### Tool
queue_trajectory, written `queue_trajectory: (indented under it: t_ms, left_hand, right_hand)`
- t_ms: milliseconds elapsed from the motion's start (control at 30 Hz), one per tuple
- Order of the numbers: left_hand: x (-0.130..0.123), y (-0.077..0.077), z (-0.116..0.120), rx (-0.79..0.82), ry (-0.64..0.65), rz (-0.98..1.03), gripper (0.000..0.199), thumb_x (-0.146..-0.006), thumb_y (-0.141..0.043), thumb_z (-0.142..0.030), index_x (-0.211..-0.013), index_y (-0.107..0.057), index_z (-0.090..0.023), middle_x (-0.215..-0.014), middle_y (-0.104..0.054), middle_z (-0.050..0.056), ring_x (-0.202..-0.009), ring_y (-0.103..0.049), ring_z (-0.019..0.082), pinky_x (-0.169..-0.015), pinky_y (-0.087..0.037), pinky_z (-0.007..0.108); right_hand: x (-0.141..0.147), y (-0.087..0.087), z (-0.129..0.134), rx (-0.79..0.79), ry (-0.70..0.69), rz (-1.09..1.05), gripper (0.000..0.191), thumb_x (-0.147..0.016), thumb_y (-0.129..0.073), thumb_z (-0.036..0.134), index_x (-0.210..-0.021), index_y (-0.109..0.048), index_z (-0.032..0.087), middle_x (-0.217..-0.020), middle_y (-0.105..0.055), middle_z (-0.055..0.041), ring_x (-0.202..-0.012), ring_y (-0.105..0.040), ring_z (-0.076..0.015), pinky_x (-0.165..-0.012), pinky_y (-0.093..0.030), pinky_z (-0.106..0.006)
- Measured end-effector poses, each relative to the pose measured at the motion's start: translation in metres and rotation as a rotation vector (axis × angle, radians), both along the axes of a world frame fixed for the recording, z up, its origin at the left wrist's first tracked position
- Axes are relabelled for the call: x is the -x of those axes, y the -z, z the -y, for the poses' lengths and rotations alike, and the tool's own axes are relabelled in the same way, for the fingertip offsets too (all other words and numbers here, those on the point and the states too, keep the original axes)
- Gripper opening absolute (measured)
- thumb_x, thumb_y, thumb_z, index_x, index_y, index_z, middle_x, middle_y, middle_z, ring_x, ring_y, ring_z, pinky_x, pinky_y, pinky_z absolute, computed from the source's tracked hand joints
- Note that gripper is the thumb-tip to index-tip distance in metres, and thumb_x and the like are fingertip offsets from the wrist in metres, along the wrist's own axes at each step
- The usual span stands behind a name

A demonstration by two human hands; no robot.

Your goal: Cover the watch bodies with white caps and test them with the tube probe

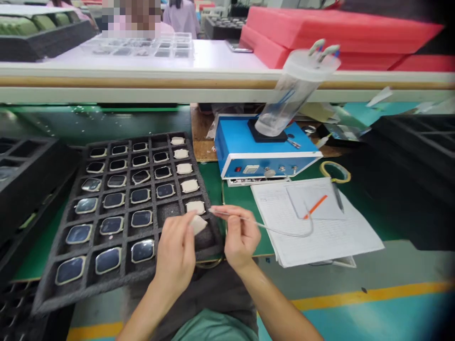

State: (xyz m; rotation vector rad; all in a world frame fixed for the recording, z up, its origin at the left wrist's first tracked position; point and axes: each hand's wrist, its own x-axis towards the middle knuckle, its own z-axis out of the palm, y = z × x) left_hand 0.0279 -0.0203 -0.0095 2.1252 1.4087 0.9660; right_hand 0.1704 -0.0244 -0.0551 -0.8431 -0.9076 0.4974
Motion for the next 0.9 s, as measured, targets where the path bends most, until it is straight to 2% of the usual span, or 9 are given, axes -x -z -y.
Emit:
queue_trajectory:
  t_ms: [100, 200, 333, 433, 533, 667, 767, 833, 900]
  left_hand:
    - [-0.004, -0.009, 0.012, -0.001, 0.121, -0.342, 0.037, -0.099, -0.045, -0.012, -0.117, -0.077, -0.018, -0.100, -0.077, 0.012, -0.099, -0.065, 0.034, -0.081, -0.054, 0.051]
    - [-0.002, -0.015, 0.008, -0.049, 0.132, -0.400, 0.035, -0.099, -0.051, -0.014, -0.124, -0.075, -0.017, -0.115, -0.074, 0.015, -0.105, -0.062, 0.033, -0.085, -0.055, 0.049]
    - [0.019, -0.027, -0.036, -0.153, 0.078, -0.492, 0.037, -0.102, -0.049, -0.016, -0.133, -0.069, -0.012, -0.123, -0.073, 0.017, -0.111, -0.064, 0.031, -0.098, -0.053, 0.046]
    - [0.035, -0.036, -0.078, -0.084, 0.092, -0.751, 0.028, -0.100, -0.056, -0.016, -0.119, -0.074, -0.010, -0.114, -0.076, 0.019, -0.110, -0.067, 0.036, -0.096, -0.052, 0.047]
    - [0.040, -0.040, -0.105, -0.052, 0.136, -0.804, 0.022, -0.096, -0.060, -0.014, -0.112, -0.076, -0.012, -0.105, -0.078, 0.018, -0.106, -0.070, 0.034, -0.095, -0.052, 0.045]
    - [0.042, -0.039, -0.116, -0.042, 0.137, -0.750, 0.022, -0.095, -0.058, -0.009, -0.107, -0.076, -0.013, -0.107, -0.079, 0.017, -0.106, -0.071, 0.034, -0.093, -0.054, 0.043]
    - [0.044, -0.038, -0.102, -0.052, 0.091, -0.662, 0.027, -0.099, -0.053, -0.013, -0.113, -0.077, -0.014, -0.111, -0.080, 0.016, -0.108, -0.073, 0.032, -0.095, -0.056, 0.043]
    - [0.041, -0.036, -0.081, 0.011, 0.045, -0.421, 0.028, -0.102, -0.055, -0.022, -0.121, -0.075, -0.015, -0.115, -0.081, 0.014, -0.104, -0.077, 0.029, -0.094, -0.060, 0.041]
    - [0.035, -0.031, -0.055, 0.209, 0.013, 0.059, 0.029, -0.098, -0.066, -0.030, -0.120, -0.075, -0.015, -0.113, -0.083, 0.012, -0.096, -0.080, 0.026, -0.089, -0.064, 0.036]
  right_hand:
    - [0.000, -0.001, 0.002, 0.065, 0.091, -0.056, 0.015, -0.106, -0.058, 0.032, -0.107, -0.071, 0.023, -0.099, -0.075, -0.0039, -0.089, -0.079, -0.0182, -0.081, -0.068, -0.035]
    - [-0.001, -0.002, 0.001, 0.133, 0.106, -0.014, 0.021, -0.106, -0.056, 0.037, -0.104, -0.071, 0.022, -0.105, -0.073, -0.0070, -0.090, -0.078, -0.0189, -0.074, -0.068, -0.034]
    - [-0.002, -0.009, 0.001, 0.170, 0.051, -0.044, 0.021, -0.108, -0.052, 0.038, -0.102, -0.064, 0.022, -0.110, -0.074, -0.0080, -0.089, -0.078, -0.0180, -0.068, -0.066, -0.031]
    - [0.001, -0.016, -0.002, 0.200, 0.011, -0.037, 0.020, -0.107, -0.054, 0.037, -0.107, -0.065, 0.021, -0.108, -0.076, -0.0075, -0.091, -0.078, -0.0180, -0.075, -0.066, -0.032]
    - [0.005, -0.022, -0.006, 0.255, -0.023, 0.011, 0.019, -0.105, -0.060, 0.036, -0.108, -0.070, 0.020, -0.106, -0.078, -0.0081, -0.091, -0.078, -0.0176, -0.079, -0.066, -0.032]
    - [0.005, -0.030, -0.005, 0.305, -0.072, 0.088, 0.020, -0.102, -0.065, 0.035, -0.102, -0.077, 0.019, -0.103, -0.080, -0.0080, -0.085, -0.077, -0.0168, -0.075, -0.065, -0.029]
    - [0.005, -0.037, 0.002, 0.294, -0.064, 0.082, 0.018, -0.102, -0.065, 0.033, -0.102, -0.078, 0.021, -0.103, -0.081, -0.0067, -0.085, -0.078, -0.0167, -0.075, -0.065, -0.029]
    - [0.008, -0.038, 0.005, 0.265, -0.069, 0.081, 0.016, -0.103, -0.064, 0.031, -0.101, -0.077, 0.022, -0.101, -0.080, -0.0055, -0.086, -0.078, -0.0165, -0.077, -0.066, -0.029]
    - [0.013, -0.035, 0.006, 0.231, -0.075, 0.099, 0.015, -0.104, -0.062, 0.028, -0.102, -0.076, 0.023, -0.098, -0.079, -0.0044, -0.087, -0.078, -0.0163, -0.081, -0.066, -0.029]
